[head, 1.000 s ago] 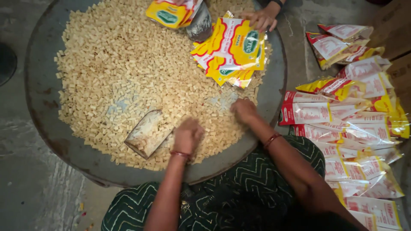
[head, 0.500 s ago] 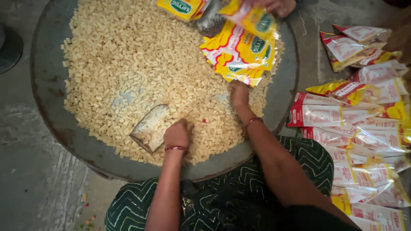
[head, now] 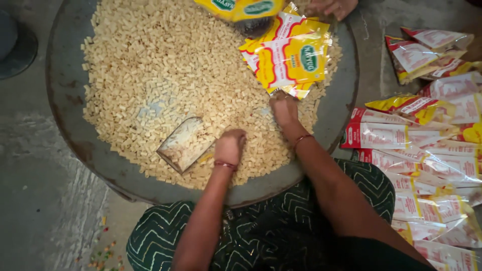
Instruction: The person fills plastic packets with snack pieces from a large metal tray using a scoop and by hand, placing the filled packets onto a pile on the floor.
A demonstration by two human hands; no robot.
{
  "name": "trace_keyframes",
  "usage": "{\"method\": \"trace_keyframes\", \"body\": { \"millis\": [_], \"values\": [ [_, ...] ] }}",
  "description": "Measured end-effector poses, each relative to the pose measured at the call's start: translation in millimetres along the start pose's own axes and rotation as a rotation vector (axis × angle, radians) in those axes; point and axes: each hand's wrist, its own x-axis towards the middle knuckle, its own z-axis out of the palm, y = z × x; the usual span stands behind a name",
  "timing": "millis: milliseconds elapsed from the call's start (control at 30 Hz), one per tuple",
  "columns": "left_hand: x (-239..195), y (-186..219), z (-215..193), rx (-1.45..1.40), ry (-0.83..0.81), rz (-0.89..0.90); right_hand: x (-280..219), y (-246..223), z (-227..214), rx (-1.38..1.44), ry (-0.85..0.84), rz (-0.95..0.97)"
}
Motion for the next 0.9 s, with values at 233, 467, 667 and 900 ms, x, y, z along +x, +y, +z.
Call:
{"method": "trace_keyframes", "body": {
  "millis": [233,467,667,900],
  "values": [
    [-2,-13,32,0.350,-0.002,0.131,-6,6,-1,-0.146,0.103,-0.053],
    [21,-8,-16,0.131,0.021,-0.251,-17,-6,-49,0.396,-0.083,0.428],
    [40,-42,-52,-0.799,0.131,-0.515,-23,25,-2,1.706,-0.272,1.023],
    [42,-83,-7,-1.111,0.100,-0.574,-1,-29,59,1.211,-0.401,0.627]
  ]
}}
